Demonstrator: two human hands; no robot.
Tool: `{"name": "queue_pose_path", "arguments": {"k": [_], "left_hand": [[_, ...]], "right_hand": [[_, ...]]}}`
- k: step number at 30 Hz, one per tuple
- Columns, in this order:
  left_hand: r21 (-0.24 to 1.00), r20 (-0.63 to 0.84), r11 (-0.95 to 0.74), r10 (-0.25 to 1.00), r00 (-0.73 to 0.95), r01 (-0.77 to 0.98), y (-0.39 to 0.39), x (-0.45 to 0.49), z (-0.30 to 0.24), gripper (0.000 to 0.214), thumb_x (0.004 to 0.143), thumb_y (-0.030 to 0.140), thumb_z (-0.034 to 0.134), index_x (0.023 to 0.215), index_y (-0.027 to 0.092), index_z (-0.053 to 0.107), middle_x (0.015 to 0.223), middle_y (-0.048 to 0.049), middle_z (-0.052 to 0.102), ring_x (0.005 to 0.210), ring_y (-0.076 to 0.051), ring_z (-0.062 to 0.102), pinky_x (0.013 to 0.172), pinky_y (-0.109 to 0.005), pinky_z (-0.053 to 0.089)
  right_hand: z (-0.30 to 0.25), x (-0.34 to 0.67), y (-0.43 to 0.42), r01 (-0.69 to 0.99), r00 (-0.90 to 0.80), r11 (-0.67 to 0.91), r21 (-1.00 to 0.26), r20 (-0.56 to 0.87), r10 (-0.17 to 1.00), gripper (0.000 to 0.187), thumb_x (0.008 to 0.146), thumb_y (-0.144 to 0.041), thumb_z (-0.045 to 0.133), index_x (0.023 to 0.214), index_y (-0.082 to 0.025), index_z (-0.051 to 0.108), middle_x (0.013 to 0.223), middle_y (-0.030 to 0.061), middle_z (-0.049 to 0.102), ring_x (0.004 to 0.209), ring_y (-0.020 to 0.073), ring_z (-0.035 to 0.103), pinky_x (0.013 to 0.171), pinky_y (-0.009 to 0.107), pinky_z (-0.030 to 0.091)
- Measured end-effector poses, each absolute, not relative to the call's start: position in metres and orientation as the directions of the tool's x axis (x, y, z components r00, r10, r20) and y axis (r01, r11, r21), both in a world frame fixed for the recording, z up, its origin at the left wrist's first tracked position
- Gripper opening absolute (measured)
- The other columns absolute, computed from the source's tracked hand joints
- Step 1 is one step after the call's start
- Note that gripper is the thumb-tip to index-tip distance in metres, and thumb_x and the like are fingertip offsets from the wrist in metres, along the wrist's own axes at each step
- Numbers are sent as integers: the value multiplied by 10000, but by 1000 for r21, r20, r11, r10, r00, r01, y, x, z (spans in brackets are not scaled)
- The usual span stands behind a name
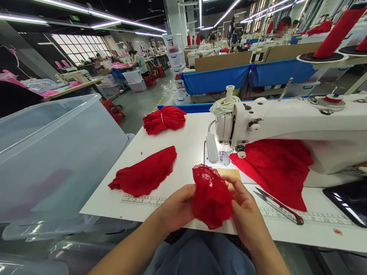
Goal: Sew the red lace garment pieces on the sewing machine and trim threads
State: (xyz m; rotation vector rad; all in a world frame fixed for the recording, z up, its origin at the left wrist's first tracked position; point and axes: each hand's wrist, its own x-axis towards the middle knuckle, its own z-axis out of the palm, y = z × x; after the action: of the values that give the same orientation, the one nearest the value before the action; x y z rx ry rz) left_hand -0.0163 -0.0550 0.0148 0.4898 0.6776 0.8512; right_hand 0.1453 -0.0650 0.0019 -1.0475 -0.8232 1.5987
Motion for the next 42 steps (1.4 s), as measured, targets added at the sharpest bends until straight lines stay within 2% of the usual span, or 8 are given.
{"name": "queue_pose_path", "arguments": {"k": [7, 13, 18, 21, 24, 27, 33, 42], "left_hand": [[904, -232, 368, 850, 472, -219, -49, -20, 22, 228, 663, 237, 784, 860, 141, 719, 720, 6, 622, 650, -95, 523, 671, -227, 407], [788, -313, 507, 818, 483, -348, -45, -21, 22, 421, 641, 313, 832, 1005, 133, 719, 908, -74, 708, 846, -171, 640, 857, -300, 469], [815, -323, 499, 813, 484, -294, -44, -26, 27, 336, 684, 421, 807, 847, 140, 722, 761, -26, 680, 694, -110, 604, 713, -221, 464], [857, -329, 514, 612, 720, -45, -45, -28, 40, 322, 703, 451, 785, 805, 158, 698, 700, 5, 635, 613, -98, 559, 638, -218, 442], [942, -286, 304, 512, 810, 141, -44, -29, 54, 211, 804, 375, 692, 919, 198, 698, 799, -4, 660, 698, -133, 590, 660, -235, 440], [962, -182, -56, 592, 785, 266, -43, -27, 61, 161, 849, 268, 600, 954, 214, 709, 839, -12, 682, 744, -154, 599, 654, -234, 426], [671, -14, -362, 867, 498, 648, -48, -19, 54, 183, 793, 214, 602, 958, 250, 670, 661, 26, 617, 601, -147, 518, 583, -243, 347], [957, 38, -205, 791, 611, 206, -22, -32, 36, 193, 836, 378, 653, 950, 223, 654, 1143, -80, 573, 1115, -207, 526, 968, -351, 411]], "right_hand": [[-10, 156, -72, -115, 9, -100, -988, -102, 995, 438, 776, -612, 619, 995, -242, 702, 966, 76, 716, 853, 248, 654, 687, 310, 555], [-15, 166, -84, -150, 291, -82, -985, -123, 949, 278, 744, -490, 728, 911, -282, 649, 879, 18, 678, 760, 182, 621, 660, 256, 547], [-14, 189, -106, -55, -190, -113, -992, -101, 977, 313, 747, -554, 694, 789, -246, 732, 857, 83, 706, 770, 251, 643, 723, 357, 542], [-9, 193, -99, -70, -418, -76, -995, -40, 908, 532, 830, -662, 507, 633, -217, 722, 703, 97, 670, 701, 242, 625, 691, 355, 511], [-3, 180, -85, -108, -177, -201, -974, -180, 968, 308, 825, -533, 624, 885, -248, 725, 695, 21, 627, 620, 156, 549, 602, 268, 466], [1, 165, -80, -143, -311, -280, -949, -226, 923, 334, 789, -535, 660, 901, -223, 706, 746, 29, 637, 648, 163, 558, 603, 275, 478], [2, 163, -78, -91, -279, -255, -963, -221, 934, 483, 673, -592, 738, 1002, -242, 686, 879, 53, 697, 782, 225, 637, 661, 314, 524], [-10, 179, -63, -180, -49, -176, -968, -170, 984, 310, 723, -488, 747, 874, -229, 668, 813, 38, 698, 666, 171, 623, 596, 263, 513]]}}
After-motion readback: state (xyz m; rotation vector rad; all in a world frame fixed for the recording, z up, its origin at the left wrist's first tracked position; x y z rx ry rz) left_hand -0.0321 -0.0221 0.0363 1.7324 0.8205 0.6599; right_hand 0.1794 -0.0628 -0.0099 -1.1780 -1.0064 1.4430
